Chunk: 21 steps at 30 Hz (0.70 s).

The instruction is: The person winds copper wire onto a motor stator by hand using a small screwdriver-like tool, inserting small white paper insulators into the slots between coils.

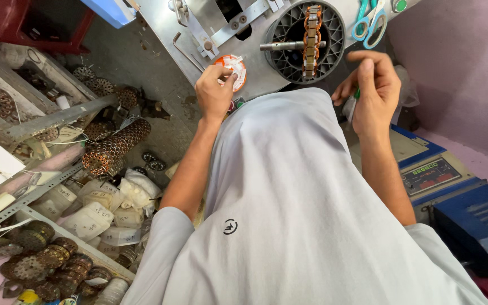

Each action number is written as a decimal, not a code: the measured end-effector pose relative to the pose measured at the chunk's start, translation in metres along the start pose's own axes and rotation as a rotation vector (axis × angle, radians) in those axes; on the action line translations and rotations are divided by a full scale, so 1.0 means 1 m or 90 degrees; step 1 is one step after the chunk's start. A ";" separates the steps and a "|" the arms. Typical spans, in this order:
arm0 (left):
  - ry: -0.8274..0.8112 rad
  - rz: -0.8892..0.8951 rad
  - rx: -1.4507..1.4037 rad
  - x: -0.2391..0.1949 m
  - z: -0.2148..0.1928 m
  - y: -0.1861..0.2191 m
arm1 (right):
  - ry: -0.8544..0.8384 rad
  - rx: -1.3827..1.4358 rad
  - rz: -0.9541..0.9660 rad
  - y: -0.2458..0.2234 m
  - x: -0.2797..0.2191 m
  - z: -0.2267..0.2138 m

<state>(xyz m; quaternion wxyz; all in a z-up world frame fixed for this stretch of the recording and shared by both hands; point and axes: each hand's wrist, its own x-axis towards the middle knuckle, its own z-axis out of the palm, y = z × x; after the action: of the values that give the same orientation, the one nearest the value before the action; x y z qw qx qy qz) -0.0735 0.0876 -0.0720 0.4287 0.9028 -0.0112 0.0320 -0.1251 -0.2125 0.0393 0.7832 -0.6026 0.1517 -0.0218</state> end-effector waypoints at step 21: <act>-0.168 0.171 -0.379 -0.004 -0.028 0.152 | -0.152 -0.494 -0.305 -0.051 -0.018 0.055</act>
<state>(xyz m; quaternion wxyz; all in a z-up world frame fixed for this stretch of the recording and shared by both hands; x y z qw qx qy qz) -0.0864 0.0132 0.0632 0.6602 0.7249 -0.1938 -0.0335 -0.1203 -0.1705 0.1041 0.4849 -0.8672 -0.0861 -0.0740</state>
